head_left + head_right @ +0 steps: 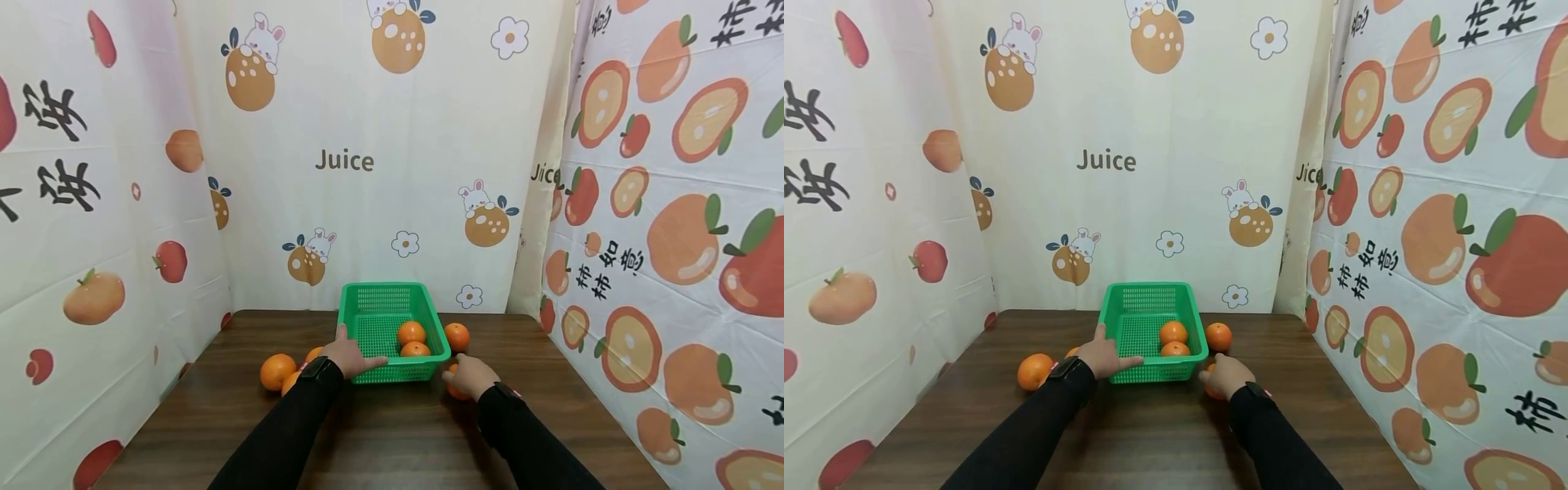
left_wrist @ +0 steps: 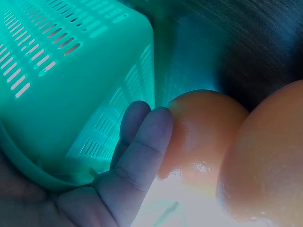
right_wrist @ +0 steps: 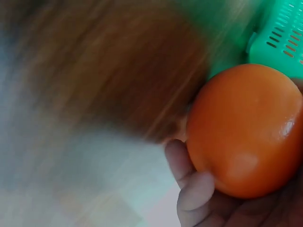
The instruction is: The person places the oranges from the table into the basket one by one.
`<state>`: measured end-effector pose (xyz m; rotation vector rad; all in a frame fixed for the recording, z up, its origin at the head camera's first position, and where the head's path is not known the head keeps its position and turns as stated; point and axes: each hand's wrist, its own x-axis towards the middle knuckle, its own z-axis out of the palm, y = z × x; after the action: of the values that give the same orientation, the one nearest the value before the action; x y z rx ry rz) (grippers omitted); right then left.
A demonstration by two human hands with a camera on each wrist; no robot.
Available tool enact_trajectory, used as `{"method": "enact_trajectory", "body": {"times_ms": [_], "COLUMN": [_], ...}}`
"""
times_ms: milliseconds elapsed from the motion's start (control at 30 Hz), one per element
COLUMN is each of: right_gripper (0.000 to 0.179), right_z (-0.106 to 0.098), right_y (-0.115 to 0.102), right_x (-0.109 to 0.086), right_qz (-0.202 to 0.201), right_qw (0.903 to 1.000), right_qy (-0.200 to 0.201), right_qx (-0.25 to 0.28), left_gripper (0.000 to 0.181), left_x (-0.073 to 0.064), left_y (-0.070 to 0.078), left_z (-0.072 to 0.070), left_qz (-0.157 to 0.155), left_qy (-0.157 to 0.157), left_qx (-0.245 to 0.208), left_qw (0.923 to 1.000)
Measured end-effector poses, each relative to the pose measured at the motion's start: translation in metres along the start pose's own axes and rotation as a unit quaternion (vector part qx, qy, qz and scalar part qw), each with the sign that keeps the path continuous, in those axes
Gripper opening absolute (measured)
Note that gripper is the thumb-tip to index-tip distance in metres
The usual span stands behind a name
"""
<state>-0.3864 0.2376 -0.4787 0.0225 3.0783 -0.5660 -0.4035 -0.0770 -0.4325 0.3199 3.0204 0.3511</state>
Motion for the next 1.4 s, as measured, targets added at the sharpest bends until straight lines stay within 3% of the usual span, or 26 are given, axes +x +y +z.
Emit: {"method": "enact_trajectory", "body": {"times_ms": [267,533,767,933,1167,1400], "right_gripper": [0.064,0.075,0.045,0.032,0.059,0.063], "right_z": [-0.003,-0.006,0.001,-0.005,-0.004,0.000], "right_y": [0.005,0.004,0.001,0.002,0.006,0.009], "right_x": [0.000,-0.010,-0.015,-0.020,-0.029,-0.035], "right_qz": [0.002,-0.027,-0.085,-0.087,-0.063,-0.065], "right_qw": [0.9998,0.9993,0.9962,0.9959,0.9971,0.9975], "right_qy": [-0.002,-0.025,-0.006,-0.025,-0.040,-0.026], "right_qx": [0.019,0.008,-0.019,0.005,0.012,0.015], "left_gripper": [0.102,0.101,0.101,0.102,0.098,0.105], "left_x": [0.001,0.008,0.009,0.016,0.018,0.010], "left_y": [-0.001,-0.004,-0.004,-0.006,-0.006,-0.003], "left_z": [-0.002,0.003,0.006,0.008,0.010,0.007], "left_qz": [0.012,0.005,0.007,0.004,0.006,0.004], "left_qy": [0.010,0.011,0.006,0.007,0.017,0.005], "left_qx": [0.007,0.005,0.009,0.011,0.017,0.006], "left_qw": [0.9999,0.9999,0.9999,0.9999,0.9997,1.0000]}}
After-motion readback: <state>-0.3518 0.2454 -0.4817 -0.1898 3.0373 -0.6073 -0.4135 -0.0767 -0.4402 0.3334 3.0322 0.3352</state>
